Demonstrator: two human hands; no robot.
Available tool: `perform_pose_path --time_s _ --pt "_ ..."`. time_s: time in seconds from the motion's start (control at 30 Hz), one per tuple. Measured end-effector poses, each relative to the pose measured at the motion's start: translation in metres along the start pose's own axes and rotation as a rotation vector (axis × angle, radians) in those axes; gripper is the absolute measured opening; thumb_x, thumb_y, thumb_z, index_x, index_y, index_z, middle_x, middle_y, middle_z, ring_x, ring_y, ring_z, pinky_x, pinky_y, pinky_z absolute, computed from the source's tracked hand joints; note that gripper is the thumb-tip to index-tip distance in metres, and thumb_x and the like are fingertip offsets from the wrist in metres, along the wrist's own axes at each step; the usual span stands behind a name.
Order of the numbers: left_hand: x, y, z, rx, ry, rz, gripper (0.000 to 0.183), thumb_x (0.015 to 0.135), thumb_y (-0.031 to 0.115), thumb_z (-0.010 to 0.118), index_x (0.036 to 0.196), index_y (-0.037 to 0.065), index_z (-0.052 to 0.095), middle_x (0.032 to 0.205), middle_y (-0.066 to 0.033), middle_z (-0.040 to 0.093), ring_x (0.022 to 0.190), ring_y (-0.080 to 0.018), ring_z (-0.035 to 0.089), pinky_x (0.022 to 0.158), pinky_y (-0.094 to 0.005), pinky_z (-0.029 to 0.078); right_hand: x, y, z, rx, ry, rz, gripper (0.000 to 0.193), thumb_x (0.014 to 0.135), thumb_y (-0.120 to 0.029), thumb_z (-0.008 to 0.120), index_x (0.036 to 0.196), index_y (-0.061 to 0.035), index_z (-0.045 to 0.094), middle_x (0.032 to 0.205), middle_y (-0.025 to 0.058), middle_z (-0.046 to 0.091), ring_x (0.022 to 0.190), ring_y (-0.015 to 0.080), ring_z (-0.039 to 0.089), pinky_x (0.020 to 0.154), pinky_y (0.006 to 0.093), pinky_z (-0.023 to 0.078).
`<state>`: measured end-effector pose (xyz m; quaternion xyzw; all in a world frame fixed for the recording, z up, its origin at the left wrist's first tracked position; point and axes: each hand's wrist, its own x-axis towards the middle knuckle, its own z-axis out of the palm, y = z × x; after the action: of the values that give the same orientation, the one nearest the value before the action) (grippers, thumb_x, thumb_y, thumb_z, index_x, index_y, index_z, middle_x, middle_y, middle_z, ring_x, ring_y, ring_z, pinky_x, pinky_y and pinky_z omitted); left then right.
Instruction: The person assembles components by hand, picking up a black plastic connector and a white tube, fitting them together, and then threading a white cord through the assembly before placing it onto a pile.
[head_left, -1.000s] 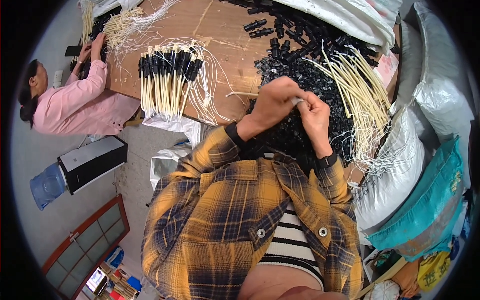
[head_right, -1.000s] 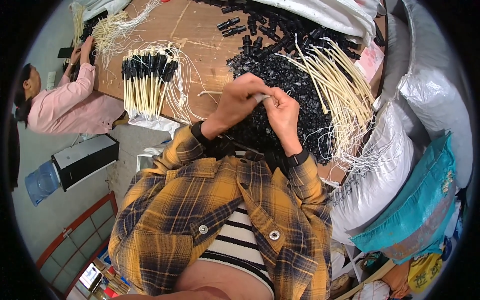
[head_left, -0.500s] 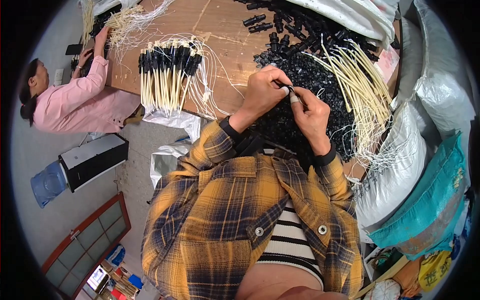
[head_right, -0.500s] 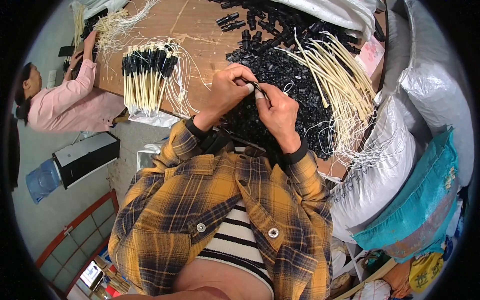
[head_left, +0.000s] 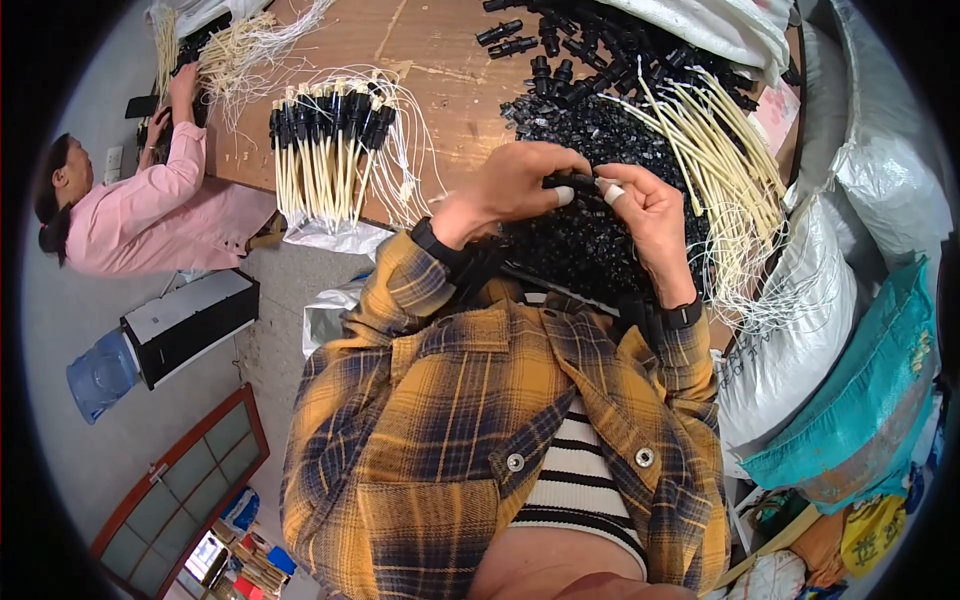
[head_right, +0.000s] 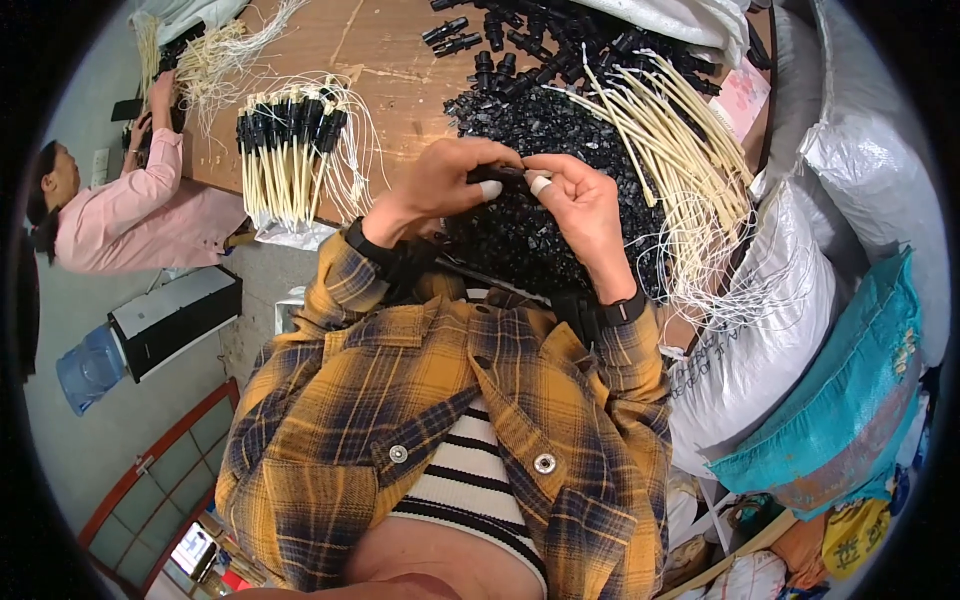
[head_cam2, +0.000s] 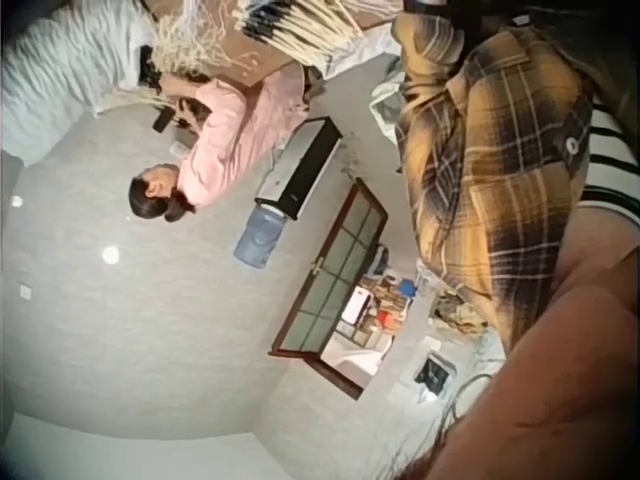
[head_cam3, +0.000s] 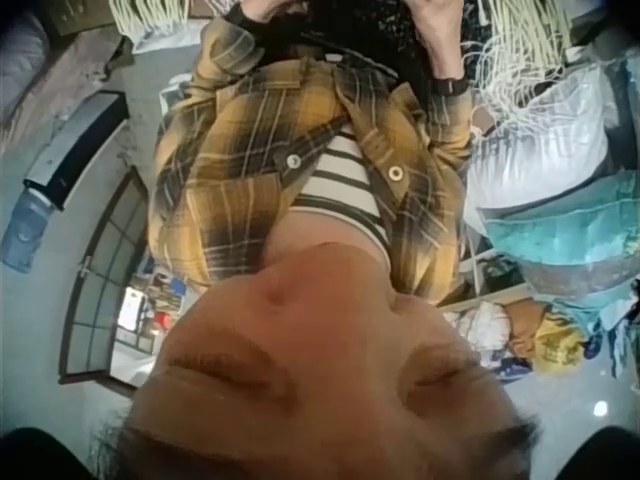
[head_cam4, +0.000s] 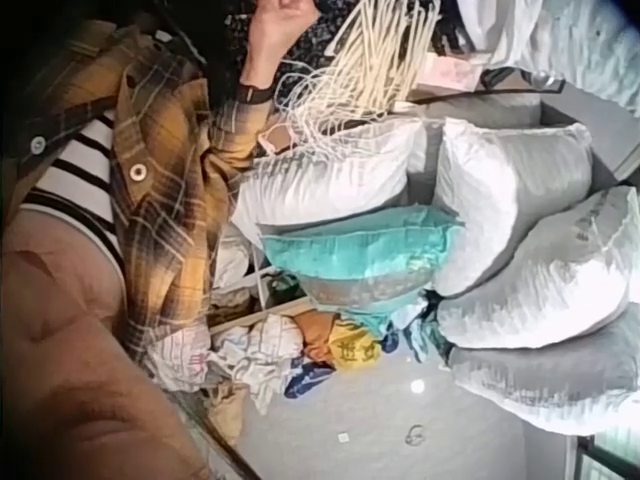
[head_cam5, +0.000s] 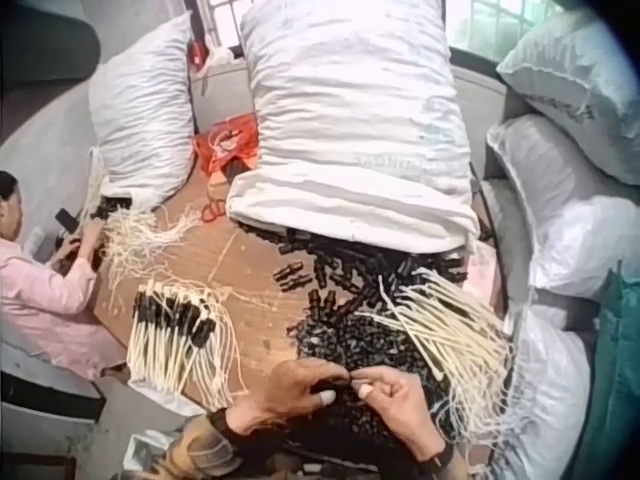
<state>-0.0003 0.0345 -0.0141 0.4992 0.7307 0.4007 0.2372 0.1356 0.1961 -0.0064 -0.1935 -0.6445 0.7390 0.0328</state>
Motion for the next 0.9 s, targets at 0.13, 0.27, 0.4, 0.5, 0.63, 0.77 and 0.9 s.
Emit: perform_pose_path --time_s 0.13,0.27,0.4,0.5,0.63,0.77,0.9 --pt "0.002 0.007 -0.008 -0.086 -0.116 -0.01 0.034 0.074 0.01 0.065 0.108 0.004 0.064 0.09 -0.0123 0.068 0.079 -0.0258 0.065 0.07 -0.0334 0.051 -0.004 -0.002 -0.001 -0.137 0.067 -0.153 0.025 0.088 -0.001 0.062 0.112 -0.003 0.066 0.063 -0.0105 0.048 0.056 -0.0003 0.038 0.051 0.0182 0.032" --pt "-0.001 -0.001 -0.008 -0.078 -0.051 -0.048 0.034 0.073 0.009 0.065 0.106 0.003 0.065 0.09 -0.0128 0.068 0.078 -0.0251 0.065 0.07 -0.0334 0.05 -0.01 -0.007 0.0 -1.197 -0.029 -0.739 0.041 0.08 -0.001 0.064 0.117 -0.016 0.066 0.061 0.0 0.052 0.047 0.0142 0.049 0.045 0.0278 0.041" --pt "-0.008 -0.004 -0.002 -0.024 0.045 -0.083 0.033 0.071 0.01 0.065 0.104 0.005 0.066 0.089 -0.0126 0.067 0.077 -0.0253 0.064 0.068 -0.0339 0.05 -0.008 -0.007 0.011 -1.075 0.022 -0.716 0.033 0.077 -0.005 0.069 0.109 -0.0154 0.069 0.059 0.0038 0.05 0.046 0.0189 0.05 0.044 0.0323 0.041" --pt "-0.009 0.004 0.003 0.081 0.14 -0.052 0.03 0.071 0.01 0.066 0.101 0.006 0.066 0.086 -0.0117 0.065 0.076 -0.0285 0.063 0.066 -0.0363 0.049 0.001 -0.002 0.026 -0.715 0.153 -0.435 0.018 0.079 -0.009 0.072 0.097 -0.0092 0.069 0.055 0.0019 0.046 0.045 0.0119 0.042 0.044 0.0285 0.036" --pt "-0.017 0.012 -0.001 0.19 0.223 -0.061 0.027 0.07 0.009 0.068 0.097 0.008 0.066 0.083 -0.0111 0.06 0.076 -0.0321 0.06 0.064 -0.0393 0.048 0.008 -0.009 0.038 -0.63 0.137 -0.18 0.019 0.081 -0.012 0.074 0.094 -0.0012 0.065 0.058 0.0018 0.042 0.051 0.0105 0.038 0.049 0.0257 0.034" --pt "-0.032 -0.001 -0.026 0.267 0.431 0.043 0.022 0.07 0.008 0.07 0.092 0.009 0.068 0.08 -0.0091 0.062 0.074 -0.0276 0.06 0.06 -0.0365 0.047 0.005 -0.023 0.056 -0.886 -0.008 -0.562 0.017 0.083 -0.005 0.068 0.1 -0.0033 0.067 0.083 0.0113 0.065 0.072 0.0208 0.064 0.065 0.0298 0.051" --pt "-0.06 -0.044 -0.081 0.836 0.754 0.066 0.015 0.071 0.02 0.066 0.084 0.013 0.07 0.079 -0.0009 0.065 0.08 -0.0191 0.06 0.078 -0.0367 0.04 0.02 -0.027 0.052 -0.817 0.131 -0.916 0.018 0.084 0.005 0.061 0.1 -0.0011 0.067 0.103 0.015 0.068 0.091 0.0255 0.068 0.077 0.0295 0.054"
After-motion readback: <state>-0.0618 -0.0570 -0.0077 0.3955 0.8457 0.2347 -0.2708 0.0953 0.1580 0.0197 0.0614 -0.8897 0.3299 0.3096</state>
